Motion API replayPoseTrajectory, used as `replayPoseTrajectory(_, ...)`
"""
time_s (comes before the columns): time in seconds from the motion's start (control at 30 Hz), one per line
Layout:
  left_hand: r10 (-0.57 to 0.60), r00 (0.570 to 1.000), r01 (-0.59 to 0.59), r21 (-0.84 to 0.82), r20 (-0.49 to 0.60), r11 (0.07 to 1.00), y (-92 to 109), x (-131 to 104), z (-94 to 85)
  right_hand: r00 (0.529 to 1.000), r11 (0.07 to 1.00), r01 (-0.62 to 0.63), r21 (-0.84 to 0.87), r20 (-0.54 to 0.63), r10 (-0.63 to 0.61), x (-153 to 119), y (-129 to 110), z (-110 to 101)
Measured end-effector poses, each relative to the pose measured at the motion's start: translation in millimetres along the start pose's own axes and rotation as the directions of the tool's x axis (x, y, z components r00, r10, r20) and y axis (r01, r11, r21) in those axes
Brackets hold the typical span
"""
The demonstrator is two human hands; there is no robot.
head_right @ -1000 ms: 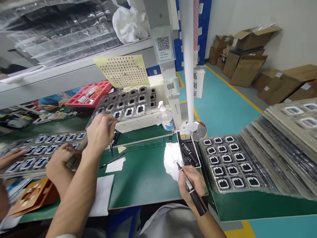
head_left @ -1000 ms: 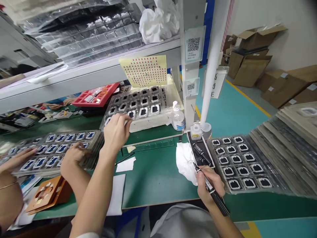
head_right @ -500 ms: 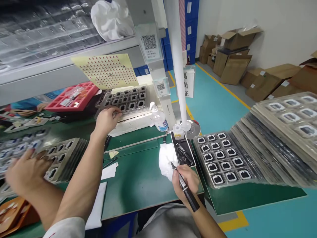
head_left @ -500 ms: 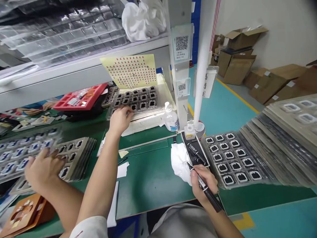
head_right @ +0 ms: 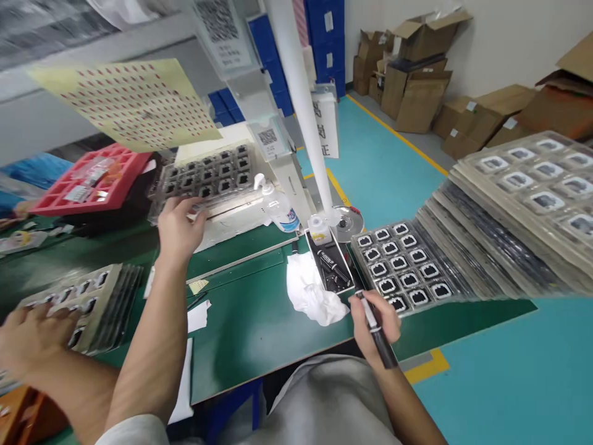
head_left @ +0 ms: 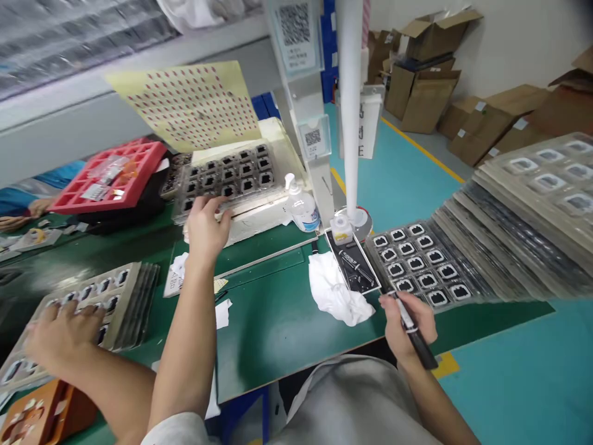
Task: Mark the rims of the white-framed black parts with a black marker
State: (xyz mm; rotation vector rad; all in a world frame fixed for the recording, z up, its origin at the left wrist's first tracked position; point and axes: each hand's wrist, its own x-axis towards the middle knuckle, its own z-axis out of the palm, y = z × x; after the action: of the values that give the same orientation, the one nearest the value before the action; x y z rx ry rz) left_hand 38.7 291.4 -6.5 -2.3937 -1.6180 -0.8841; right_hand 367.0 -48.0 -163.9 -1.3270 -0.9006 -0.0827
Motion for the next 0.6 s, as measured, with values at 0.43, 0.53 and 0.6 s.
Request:
replayPoseTrajectory(0.43,0.096,0.994,-0.107,-0.283,-0.053,0.953,70,-195,-15.5,0.912,0.855,0.234,-0.462,0.410,-0.028,73,128,-79)
replayPoseTrajectory(0.53,0.042,0.999,-0.047,-0.301,-0.024,0.952,87,-250,-18.4,0.845,0.804,0.304,-0.511,0.534,0.020,86,158,-91)
replayPoseTrajectory(0.6,0.002,1.000,0.000,-0.321,0.005,0.947,95,-281,-17.3,0.790,0.767,0.360,-0.532,0.610,0.053,99,168,-100)
